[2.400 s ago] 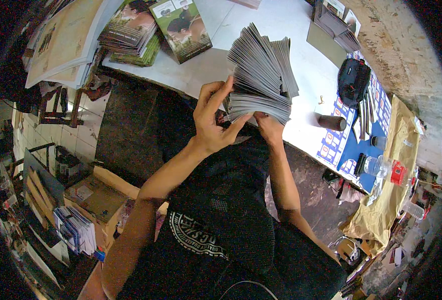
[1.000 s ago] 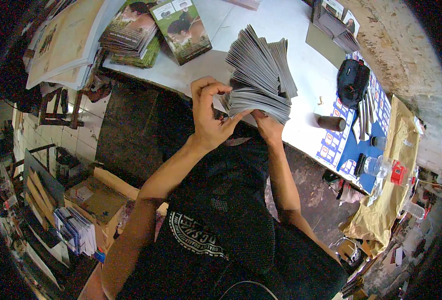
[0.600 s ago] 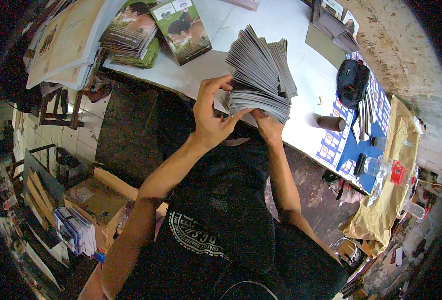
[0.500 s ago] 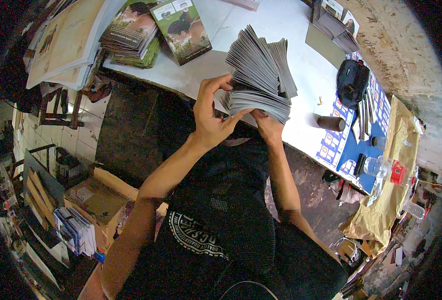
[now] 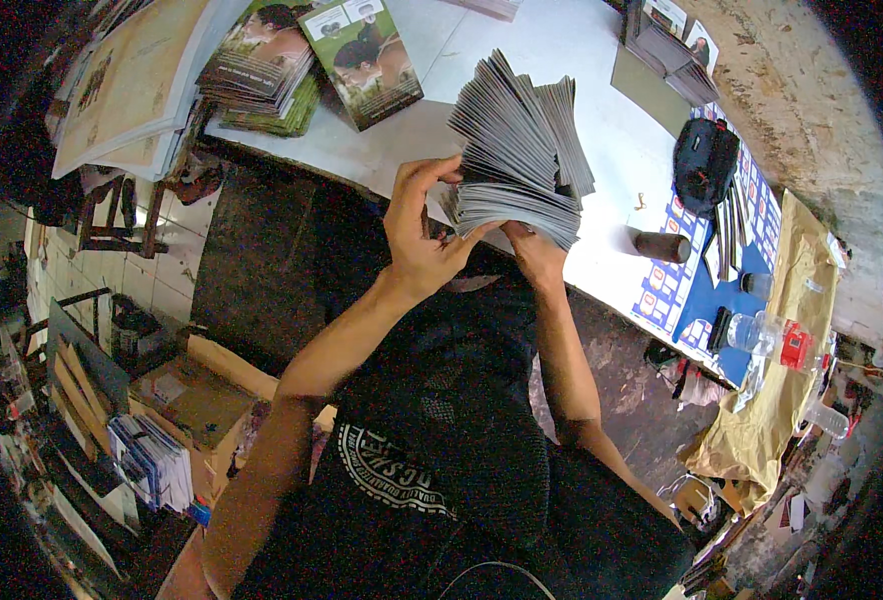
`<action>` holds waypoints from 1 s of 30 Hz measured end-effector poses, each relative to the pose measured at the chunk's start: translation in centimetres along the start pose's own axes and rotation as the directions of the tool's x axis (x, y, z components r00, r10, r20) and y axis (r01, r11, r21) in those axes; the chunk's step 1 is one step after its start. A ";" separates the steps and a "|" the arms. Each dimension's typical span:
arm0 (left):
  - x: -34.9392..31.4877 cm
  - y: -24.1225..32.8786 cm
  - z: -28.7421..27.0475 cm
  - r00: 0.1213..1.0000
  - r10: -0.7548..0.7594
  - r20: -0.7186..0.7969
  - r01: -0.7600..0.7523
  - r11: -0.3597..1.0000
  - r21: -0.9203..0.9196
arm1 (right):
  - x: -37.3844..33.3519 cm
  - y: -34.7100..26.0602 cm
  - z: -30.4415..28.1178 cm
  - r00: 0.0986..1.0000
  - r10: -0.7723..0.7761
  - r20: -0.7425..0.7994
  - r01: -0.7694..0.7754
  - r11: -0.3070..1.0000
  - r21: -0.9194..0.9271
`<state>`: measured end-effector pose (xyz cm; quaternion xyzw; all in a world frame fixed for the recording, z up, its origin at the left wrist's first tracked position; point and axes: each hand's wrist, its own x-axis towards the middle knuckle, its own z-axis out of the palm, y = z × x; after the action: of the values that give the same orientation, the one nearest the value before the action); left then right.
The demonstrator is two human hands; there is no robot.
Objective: The user is sorting, aligning, and stacking printed paper leaflets or brochures on a workspace.
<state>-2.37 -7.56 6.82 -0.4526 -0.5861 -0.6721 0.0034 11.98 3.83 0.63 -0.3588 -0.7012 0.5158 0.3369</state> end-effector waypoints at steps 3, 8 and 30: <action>-0.1 0.0 0.1 1.000 0.011 -0.017 -0.011 1.000 -0.009 | 0.1 -0.1 0.0 0.999 -0.041 -0.006 0.040 0.994 -0.106; -0.5 -0.5 0.3 0.998 -0.013 -0.056 0.009 0.998 -0.058 | 0.1 -0.2 0.2 0.998 -0.069 -0.006 0.069 0.997 -0.023; -0.6 -0.7 0.6 1.000 -0.002 0.009 0.002 0.999 -0.038 | -0.2 -0.3 0.1 1.000 0.012 0.016 -0.013 0.999 0.053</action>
<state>-2.01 -7.22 5.83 -0.4549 -0.5737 -0.6810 -0.0086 11.99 3.56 0.87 -0.3501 -0.6876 0.5391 0.3376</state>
